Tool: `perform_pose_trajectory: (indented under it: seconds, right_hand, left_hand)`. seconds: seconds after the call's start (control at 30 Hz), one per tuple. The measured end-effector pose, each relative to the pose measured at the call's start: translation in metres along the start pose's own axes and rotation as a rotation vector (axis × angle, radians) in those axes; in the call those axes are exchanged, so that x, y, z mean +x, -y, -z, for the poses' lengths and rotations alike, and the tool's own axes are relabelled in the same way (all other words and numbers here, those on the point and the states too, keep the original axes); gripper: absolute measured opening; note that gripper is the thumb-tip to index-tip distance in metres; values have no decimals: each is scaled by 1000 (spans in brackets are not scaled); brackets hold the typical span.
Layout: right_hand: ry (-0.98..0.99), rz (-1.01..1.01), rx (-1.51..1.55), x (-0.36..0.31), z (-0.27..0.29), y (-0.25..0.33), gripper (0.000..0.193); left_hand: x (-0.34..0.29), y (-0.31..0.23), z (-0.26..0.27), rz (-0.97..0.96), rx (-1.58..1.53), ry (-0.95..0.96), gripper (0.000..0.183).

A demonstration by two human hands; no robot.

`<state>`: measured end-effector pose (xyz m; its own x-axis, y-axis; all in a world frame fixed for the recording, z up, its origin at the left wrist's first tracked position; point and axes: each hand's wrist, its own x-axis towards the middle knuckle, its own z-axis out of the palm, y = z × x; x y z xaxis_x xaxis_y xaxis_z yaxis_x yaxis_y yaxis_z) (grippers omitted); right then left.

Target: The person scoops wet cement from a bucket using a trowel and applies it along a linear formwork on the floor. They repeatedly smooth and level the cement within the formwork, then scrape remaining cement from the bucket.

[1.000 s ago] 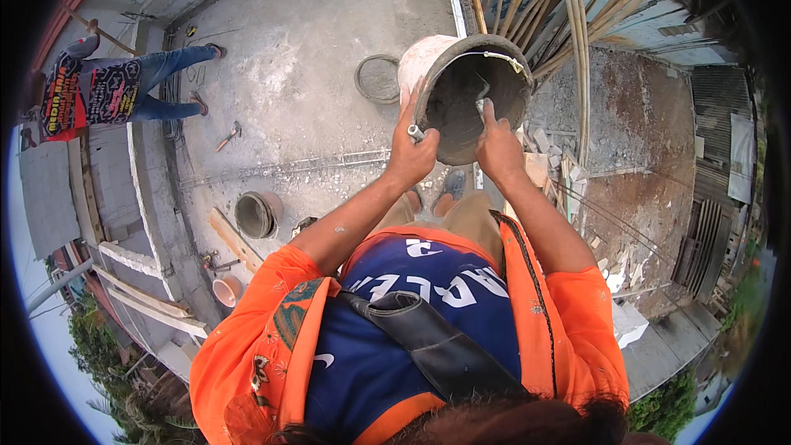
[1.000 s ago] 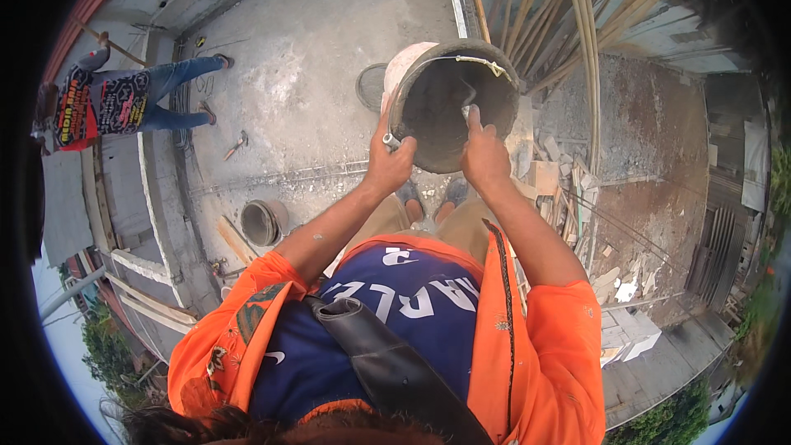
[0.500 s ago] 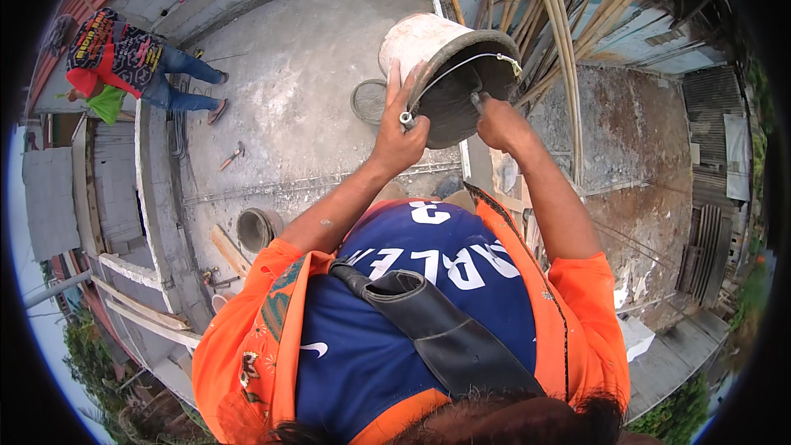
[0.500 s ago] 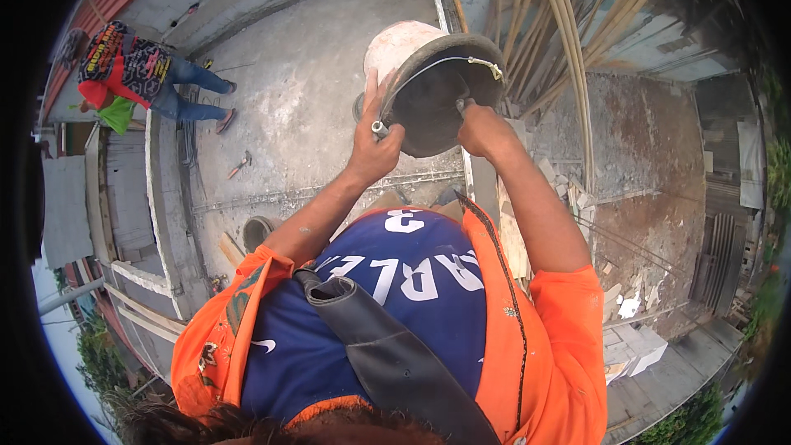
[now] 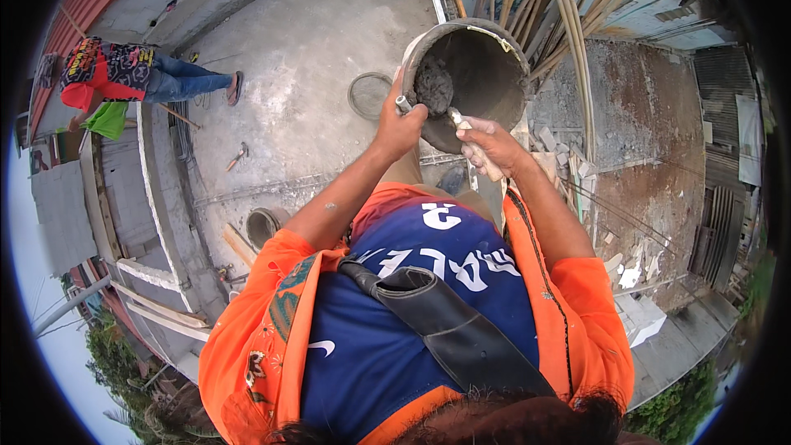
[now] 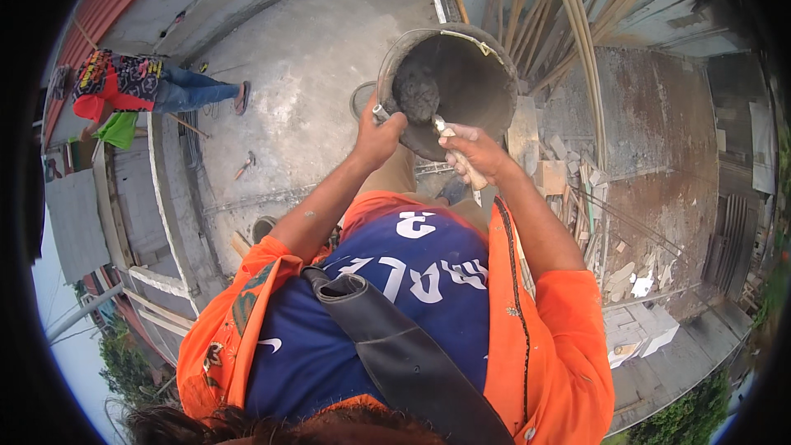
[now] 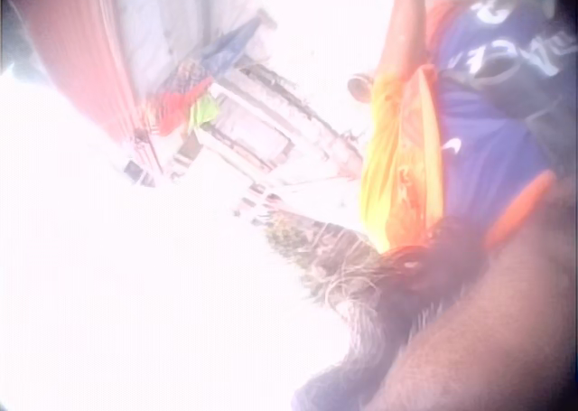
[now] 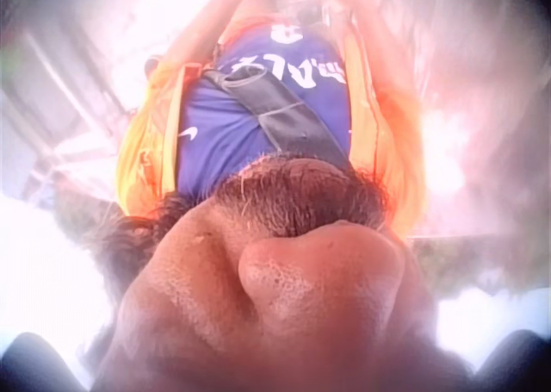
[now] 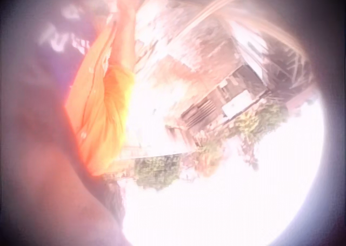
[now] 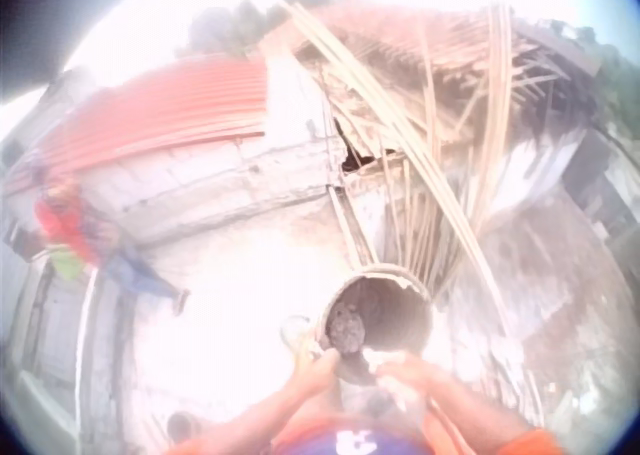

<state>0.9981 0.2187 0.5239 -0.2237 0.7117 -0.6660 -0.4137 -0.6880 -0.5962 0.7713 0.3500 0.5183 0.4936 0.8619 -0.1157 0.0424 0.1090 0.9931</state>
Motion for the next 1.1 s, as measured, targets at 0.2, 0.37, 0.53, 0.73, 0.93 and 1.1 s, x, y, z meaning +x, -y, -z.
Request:
perform_pose_trajectory:
  seconds: [0.2, 0.37, 0.53, 0.73, 0.93, 1.1]
  right_hand:
    - [-117, -18, 28, 28, 30, 2, 63]
    - [-343, -11, 46, 67, 60, 31, 68]
    - [-576, 40, 24, 193, 131, 45, 66]
    - [-893, -130, -906, 413, 270, 42, 64]
    - [-877, -235, -725, 419, 261, 86, 72]
    - [-715, -10, -210, 250, 114, 144, 71]
  left_hand:
    - [60, 84, 11, 376, -316, -273, 60]
    - [131, 118, 50, 671, -336, -500, 51]
    - [171, 165, 131, 696, -232, -522, 55]
    - [236, 168, 166, 801, -162, -458, 57]
    - [275, 168, 154, 602, -99, -419, 56]
    - [286, 134, 126, 395, -37, -363, 49]
